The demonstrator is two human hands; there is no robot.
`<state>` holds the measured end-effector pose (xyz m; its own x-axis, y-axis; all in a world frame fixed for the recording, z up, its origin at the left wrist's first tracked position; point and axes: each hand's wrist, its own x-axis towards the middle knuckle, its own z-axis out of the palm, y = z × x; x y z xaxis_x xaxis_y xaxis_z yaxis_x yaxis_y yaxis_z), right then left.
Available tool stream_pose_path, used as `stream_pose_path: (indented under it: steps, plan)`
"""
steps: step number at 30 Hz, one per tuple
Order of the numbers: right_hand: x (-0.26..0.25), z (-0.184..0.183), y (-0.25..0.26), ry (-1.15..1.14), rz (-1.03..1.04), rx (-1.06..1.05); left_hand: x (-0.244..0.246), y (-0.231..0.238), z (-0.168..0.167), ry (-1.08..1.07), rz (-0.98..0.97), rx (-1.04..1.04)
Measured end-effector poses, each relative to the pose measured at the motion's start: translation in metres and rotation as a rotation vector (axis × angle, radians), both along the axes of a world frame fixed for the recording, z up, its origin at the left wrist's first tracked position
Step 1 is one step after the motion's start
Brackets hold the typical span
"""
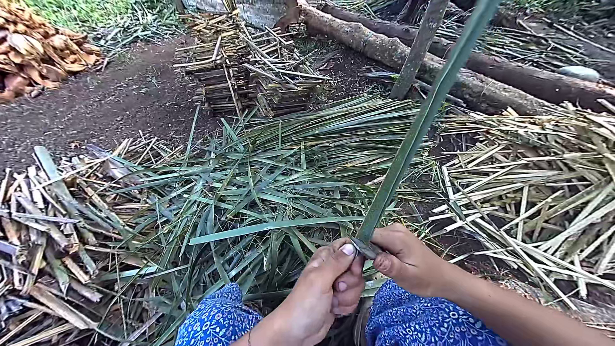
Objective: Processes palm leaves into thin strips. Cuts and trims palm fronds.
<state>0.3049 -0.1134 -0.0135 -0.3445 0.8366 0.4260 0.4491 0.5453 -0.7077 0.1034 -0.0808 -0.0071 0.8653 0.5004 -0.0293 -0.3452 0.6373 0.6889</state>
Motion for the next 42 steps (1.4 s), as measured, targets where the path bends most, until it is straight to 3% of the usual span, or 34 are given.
stream_pose_path:
  steps: [7, 12, 16, 25, 32, 36, 42]
  plan:
    - [-0.001, 0.000, -0.001, -0.003, 0.010, -0.051, -0.002, 0.000, -0.001, 0.001, -0.049, 0.032]
    - [0.004, 0.015, -0.004, 0.266, 0.308, -0.569, -0.002, 0.001, -0.004, 0.043, -0.007, -0.034]
    - [0.007, 0.013, -0.005, 0.462, 0.409, -0.781, -0.003, 0.001, -0.007, 0.132, 0.003, -0.040]
    - [-0.013, 0.022, -0.014, 0.473, 0.062, -0.760, -0.004, 0.006, -0.011, 0.137, 0.017, -0.030]
    - [0.000, 0.025, -0.008, 0.596, -0.123, -0.710, -0.012, 0.007, -0.020, 0.159, -0.026, -0.015]
    - [0.009, 0.026, -0.006, 0.639, -0.233, -0.659, -0.019, 0.014, -0.023, 0.225, -0.065, 0.137]
    - [0.028, 0.028, 0.002, 0.710, -0.437, -0.551, -0.033, 0.018, -0.014, 0.552, -0.063, 0.407]
